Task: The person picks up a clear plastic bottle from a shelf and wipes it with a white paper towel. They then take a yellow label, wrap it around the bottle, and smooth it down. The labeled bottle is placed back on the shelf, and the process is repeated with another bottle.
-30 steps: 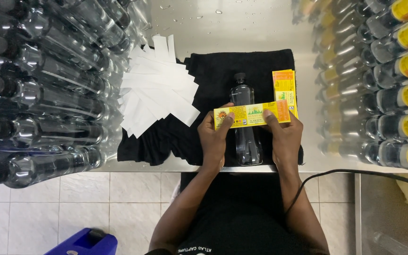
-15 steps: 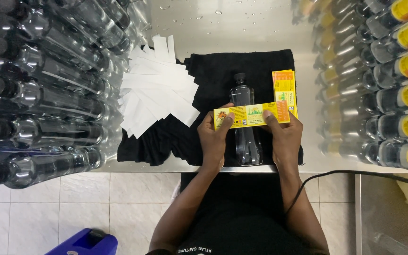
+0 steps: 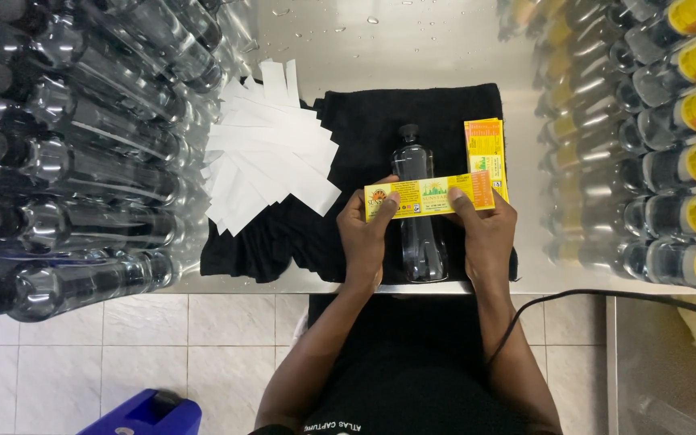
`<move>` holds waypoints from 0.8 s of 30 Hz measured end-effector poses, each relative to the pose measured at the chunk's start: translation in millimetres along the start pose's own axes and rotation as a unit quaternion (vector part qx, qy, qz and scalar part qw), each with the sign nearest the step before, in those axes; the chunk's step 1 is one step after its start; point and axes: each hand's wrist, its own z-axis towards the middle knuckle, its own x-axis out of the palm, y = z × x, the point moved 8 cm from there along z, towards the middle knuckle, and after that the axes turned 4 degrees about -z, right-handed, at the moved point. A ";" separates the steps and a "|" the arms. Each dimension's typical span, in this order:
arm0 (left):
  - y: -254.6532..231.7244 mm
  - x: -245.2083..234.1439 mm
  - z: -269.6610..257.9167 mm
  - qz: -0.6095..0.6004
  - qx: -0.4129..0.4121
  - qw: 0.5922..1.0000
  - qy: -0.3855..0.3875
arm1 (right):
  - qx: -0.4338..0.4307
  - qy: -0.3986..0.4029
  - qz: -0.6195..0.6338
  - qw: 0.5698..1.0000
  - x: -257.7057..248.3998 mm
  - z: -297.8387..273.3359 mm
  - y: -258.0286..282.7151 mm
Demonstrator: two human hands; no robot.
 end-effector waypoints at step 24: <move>1.1 0.4 0.3 0.017 0.030 0.999 -0.004 | -0.007 -0.004 -0.073 0.997 2.1 -0.2 -1.4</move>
